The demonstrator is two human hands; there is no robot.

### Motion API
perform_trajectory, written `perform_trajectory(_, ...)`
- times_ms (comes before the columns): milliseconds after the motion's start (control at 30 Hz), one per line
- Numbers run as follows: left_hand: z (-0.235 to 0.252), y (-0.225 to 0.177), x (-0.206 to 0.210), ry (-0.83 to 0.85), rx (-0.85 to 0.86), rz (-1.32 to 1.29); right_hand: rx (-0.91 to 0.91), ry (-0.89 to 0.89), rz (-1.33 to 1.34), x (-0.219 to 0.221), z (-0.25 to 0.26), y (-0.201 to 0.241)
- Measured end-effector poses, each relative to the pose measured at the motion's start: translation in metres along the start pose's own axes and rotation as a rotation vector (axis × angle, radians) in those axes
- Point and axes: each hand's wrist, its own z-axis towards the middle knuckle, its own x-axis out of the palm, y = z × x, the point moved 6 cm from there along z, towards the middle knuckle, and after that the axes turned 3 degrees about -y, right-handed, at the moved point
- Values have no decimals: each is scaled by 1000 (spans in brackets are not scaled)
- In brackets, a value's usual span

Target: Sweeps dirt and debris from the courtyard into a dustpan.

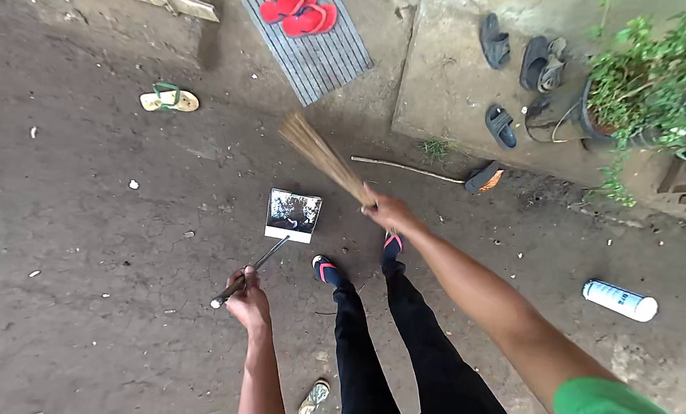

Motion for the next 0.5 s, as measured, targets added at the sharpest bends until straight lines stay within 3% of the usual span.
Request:
perform_trajectory(133, 20, 6, -40, -42, -77, -51, 0, -155, -123, -17, 125, 58)
perform_trajectory(233, 47, 10, -45, -45, -77, 46, 19, -104, -185, 10, 163, 94)
perform_trajectory(333, 69, 9, -32, 34, -6, 355, -42, 41, -132, 98, 120, 95)
perform_trajectory(433, 77, -2, -14, 126, 56, 544, -53, 227, -16, 188, 22, 69)
perform_trajectory(500, 78, -8, -12, 163, 82, 588, -5, 303, 15, 210, -43, 50)
